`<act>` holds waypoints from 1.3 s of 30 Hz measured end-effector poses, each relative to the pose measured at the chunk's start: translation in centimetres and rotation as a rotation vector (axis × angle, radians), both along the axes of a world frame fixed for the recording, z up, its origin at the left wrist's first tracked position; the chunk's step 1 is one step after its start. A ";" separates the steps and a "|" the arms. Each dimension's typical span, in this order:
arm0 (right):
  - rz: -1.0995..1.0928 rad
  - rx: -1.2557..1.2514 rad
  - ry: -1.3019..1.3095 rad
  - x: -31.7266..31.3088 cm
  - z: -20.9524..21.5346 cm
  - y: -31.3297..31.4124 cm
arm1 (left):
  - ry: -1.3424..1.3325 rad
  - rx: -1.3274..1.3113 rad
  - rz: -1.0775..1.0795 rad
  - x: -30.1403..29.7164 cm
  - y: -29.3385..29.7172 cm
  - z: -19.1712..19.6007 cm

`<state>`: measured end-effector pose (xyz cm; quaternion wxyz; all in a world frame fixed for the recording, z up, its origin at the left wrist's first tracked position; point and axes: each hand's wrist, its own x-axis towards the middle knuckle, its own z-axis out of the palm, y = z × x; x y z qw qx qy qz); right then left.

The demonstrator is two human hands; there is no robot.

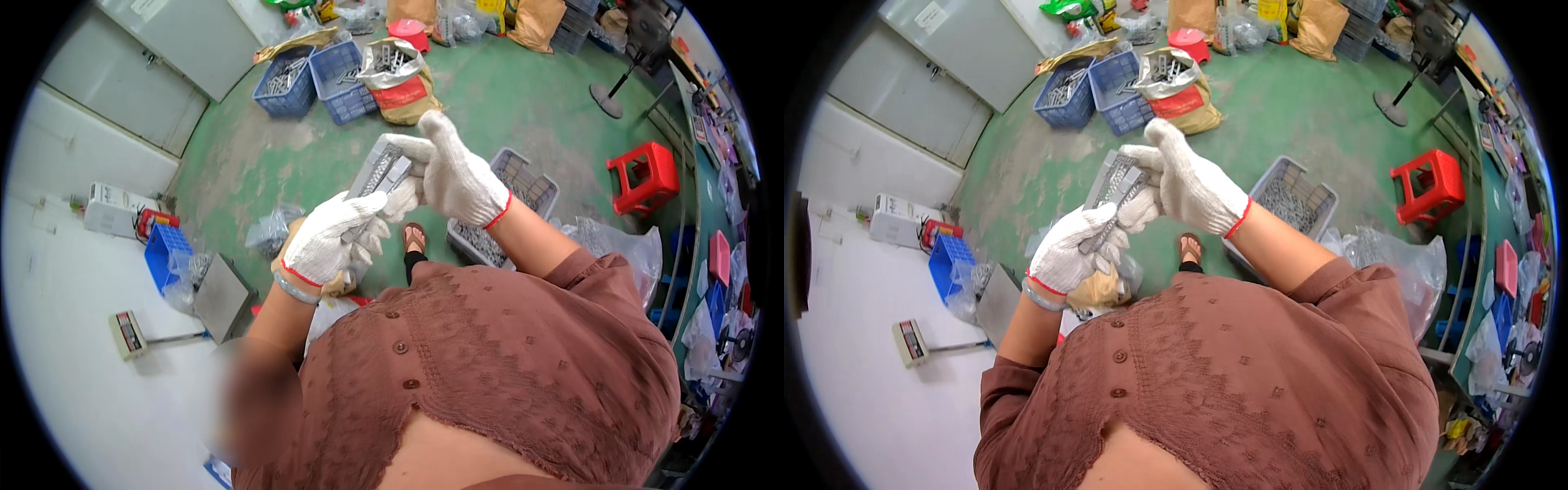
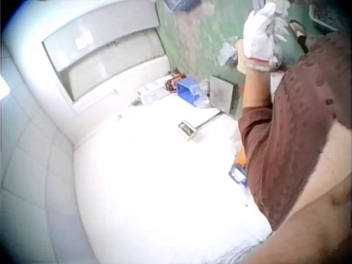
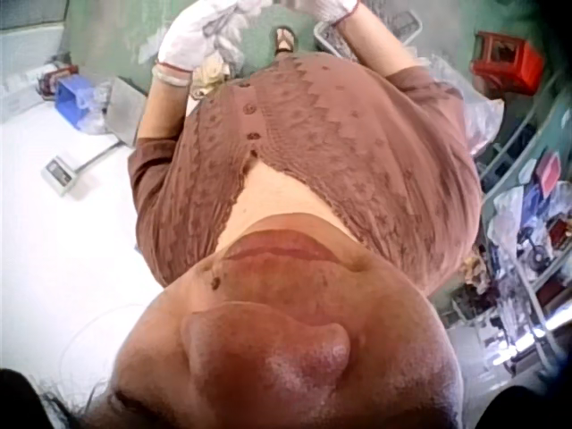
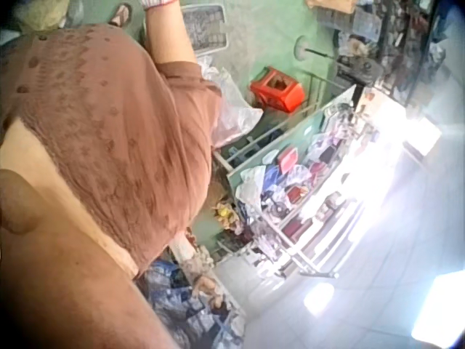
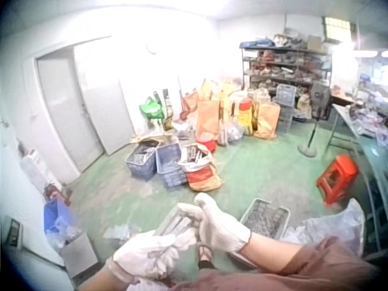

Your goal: The person sits on a low stool and sorts small rectangular metal parts from a blue basket into a large paper bag. They handle the parts by hand, occasionally stacking them, and transfer them between containers. Another worker is visible nearby at a table.

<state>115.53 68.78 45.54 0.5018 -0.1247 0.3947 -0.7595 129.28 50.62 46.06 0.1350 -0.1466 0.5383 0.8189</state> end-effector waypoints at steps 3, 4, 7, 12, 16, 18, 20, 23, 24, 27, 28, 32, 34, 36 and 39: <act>-0.010 0.138 0.116 -6.3 -3.5 -5.2 | -0.039 0.037 0.116 -5.1 -5.2 -2.5; -0.009 0.200 0.263 -8.7 -5.3 -6.5 | -0.097 0.122 0.157 -6.9 -7.1 -3.6; -0.029 0.322 0.818 -17.7 -15.3 -9.1 | -0.216 0.306 0.310 -13.8 -12.7 -5.0; -0.080 0.804 0.083 -28.3 -19.0 -7.2 | -0.389 0.367 0.468 -26.0 -20.3 -9.9; -0.348 0.778 -0.247 -35.2 -22.5 -3.0 | -0.313 0.326 0.512 -36.5 -24.4 -17.4; -0.464 0.748 -0.332 -37.6 -25.1 -0.6 | -0.092 -0.361 0.083 -41.4 -27.9 -24.5; -0.586 0.839 -0.349 -38.8 -26.0 0.3 | -0.205 -0.056 0.290 -48.7 -26.3 -23.4; -0.698 1.008 -0.379 -40.1 -25.3 0.5 | -0.127 -0.223 -0.028 -59.4 -27.7 -26.1; -0.659 1.061 -0.282 -39.9 -28.3 2.5 | -0.078 -0.455 -0.211 -62.7 -28.7 -28.5; -0.139 1.362 1.016 -38.0 -40.5 13.4 | -0.010 -0.617 -0.306 -71.8 -29.7 -35.0; -0.051 1.421 0.949 -38.9 -38.7 12.4 | 0.051 -0.727 -0.338 -74.5 -30.2 -36.5; -0.170 1.410 0.131 -49.1 -28.1 3.5 | -0.528 0.497 0.478 -83.6 -31.7 -45.8; -0.179 1.555 -0.194 -56.2 -25.3 -1.9 | -0.779 0.631 0.642 -87.0 -31.9 -40.6; -0.002 1.696 0.063 -61.3 -25.8 -5.2 | -0.805 0.631 0.538 -87.7 -32.8 -44.9; 0.468 1.754 0.742 -69.2 -28.0 -13.0 | -0.609 -0.302 0.065 -84.9 -36.2 -52.9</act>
